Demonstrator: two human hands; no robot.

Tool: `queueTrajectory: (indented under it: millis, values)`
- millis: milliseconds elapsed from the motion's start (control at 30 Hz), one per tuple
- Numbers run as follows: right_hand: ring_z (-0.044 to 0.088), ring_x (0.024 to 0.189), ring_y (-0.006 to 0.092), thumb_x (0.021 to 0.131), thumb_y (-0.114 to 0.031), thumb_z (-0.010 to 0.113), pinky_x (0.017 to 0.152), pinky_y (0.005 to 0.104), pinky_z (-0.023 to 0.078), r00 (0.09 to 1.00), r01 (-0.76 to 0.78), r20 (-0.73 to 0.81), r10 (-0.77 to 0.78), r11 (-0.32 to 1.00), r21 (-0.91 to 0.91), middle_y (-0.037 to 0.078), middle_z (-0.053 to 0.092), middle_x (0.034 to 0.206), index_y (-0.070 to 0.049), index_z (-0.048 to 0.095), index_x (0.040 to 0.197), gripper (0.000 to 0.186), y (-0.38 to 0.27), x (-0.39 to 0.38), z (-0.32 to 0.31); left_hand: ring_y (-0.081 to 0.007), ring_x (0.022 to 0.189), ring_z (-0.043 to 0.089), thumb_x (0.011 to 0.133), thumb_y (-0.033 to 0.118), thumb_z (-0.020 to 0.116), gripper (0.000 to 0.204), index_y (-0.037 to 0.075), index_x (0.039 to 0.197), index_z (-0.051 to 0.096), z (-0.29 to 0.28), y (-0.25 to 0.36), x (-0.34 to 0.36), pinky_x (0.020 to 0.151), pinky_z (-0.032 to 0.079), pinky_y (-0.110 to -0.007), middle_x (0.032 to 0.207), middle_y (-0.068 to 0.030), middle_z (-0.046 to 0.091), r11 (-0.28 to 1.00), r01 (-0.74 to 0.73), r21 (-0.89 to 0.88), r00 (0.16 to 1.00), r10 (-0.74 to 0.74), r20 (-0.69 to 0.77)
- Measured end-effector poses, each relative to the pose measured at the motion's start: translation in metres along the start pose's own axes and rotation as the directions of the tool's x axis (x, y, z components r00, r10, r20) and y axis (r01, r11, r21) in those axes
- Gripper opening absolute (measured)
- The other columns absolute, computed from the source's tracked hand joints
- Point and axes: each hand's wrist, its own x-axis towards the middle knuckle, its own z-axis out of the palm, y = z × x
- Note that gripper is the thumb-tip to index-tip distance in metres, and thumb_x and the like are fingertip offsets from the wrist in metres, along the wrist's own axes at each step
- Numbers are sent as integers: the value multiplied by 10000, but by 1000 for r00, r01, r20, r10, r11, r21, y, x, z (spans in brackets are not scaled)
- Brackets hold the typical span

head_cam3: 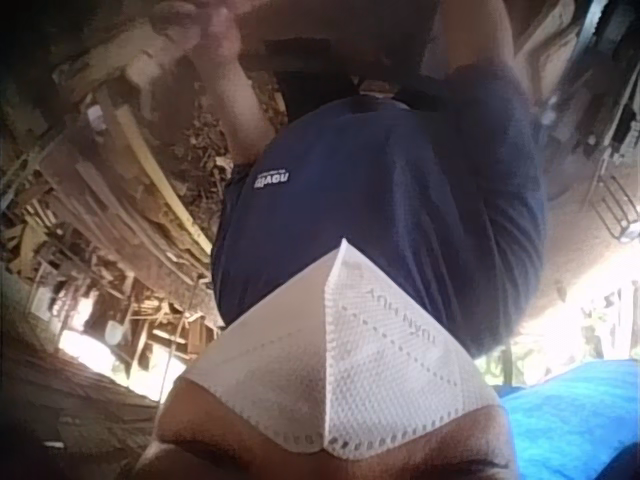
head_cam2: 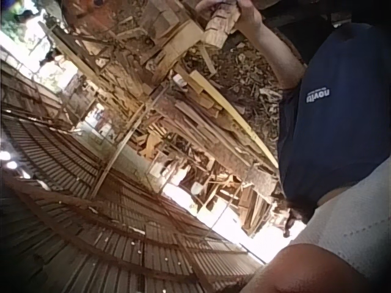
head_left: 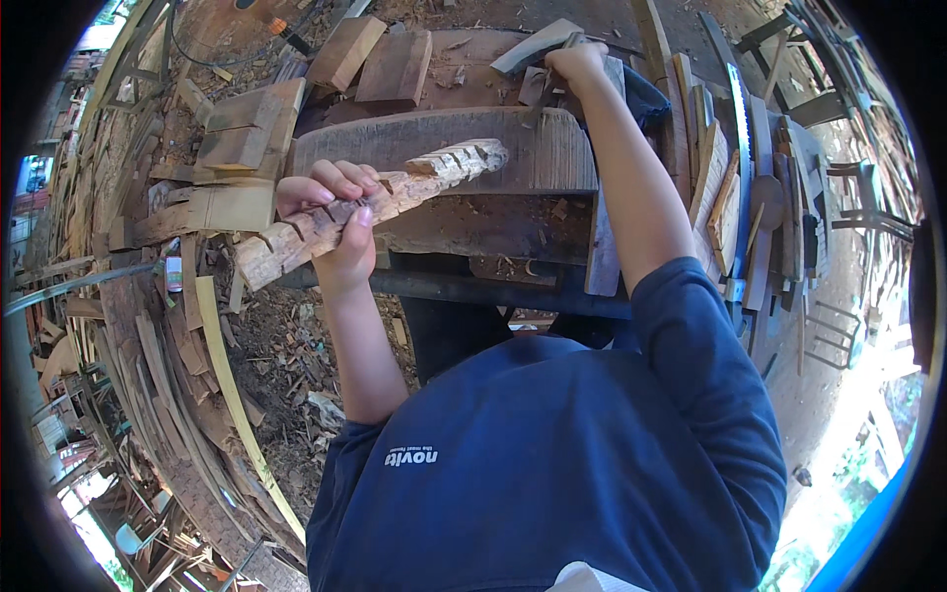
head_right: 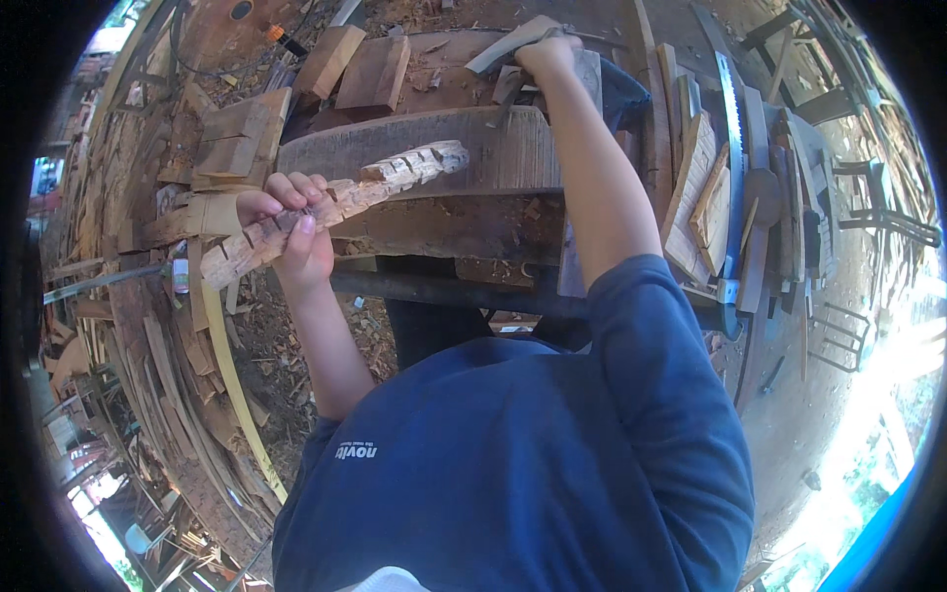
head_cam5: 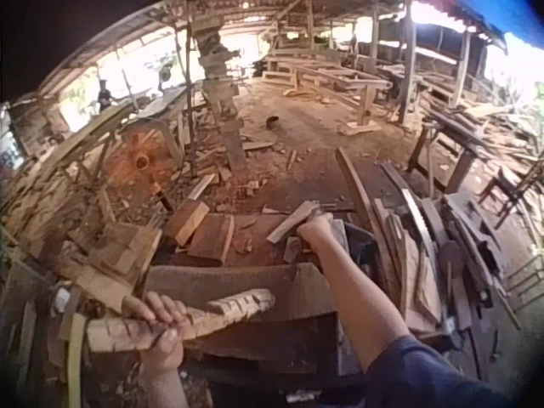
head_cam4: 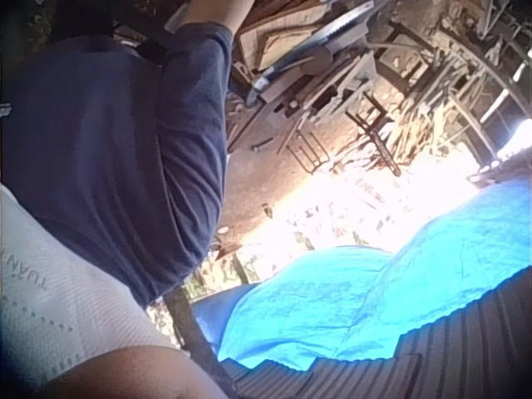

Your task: The person chisels a grooved piece of wood using a hand chisel and a wooden mallet, then places the wood on a workbench and carves into the grooves with the chisel.

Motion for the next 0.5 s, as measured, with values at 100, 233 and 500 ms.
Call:
queueTrajectory:
  millis: [100, 233, 500]
  values:
    - [705, 760, 326, 826, 20, 697, 630, 439, 651, 965, -229, 241, 107, 795, 562, 222, 630, 929, 178, 337, 1274, 597, 11, 12, -35, -205, 917, 587, 791, -136, 649, 438, 124, 1072, 436, 18, 1, 8, 894, 515, -398, 967, -72, 556, 1000, 4, 9, 1000, -4, -7]
    - [693, 880, 307, 908, -102, 688, 789, 444, 607, 938, -24, 224, -265, 595, 803, 186, 657, 1020, 57, 542, 1211, 372, 3, -13, -78, -210, 968, 637, 854, -116, 643, 379, 107, 1101, 459, 49, 8, 20, 926, 531, -403, 1003, -80, 605, 979, 45, 197, 999, -39, -33]
    - [597, 611, 147, 878, -46, 676, 580, 311, 521, 838, 356, -69, -542, 446, 821, 33, 587, 770, -55, 526, 1064, 240, -83, -158, -93, -133, 826, 664, 806, -67, 750, 371, 44, 1090, 539, 91, -25, 61, 716, 584, -284, 913, -76, 650, 975, 66, 213, 993, -85, 82]
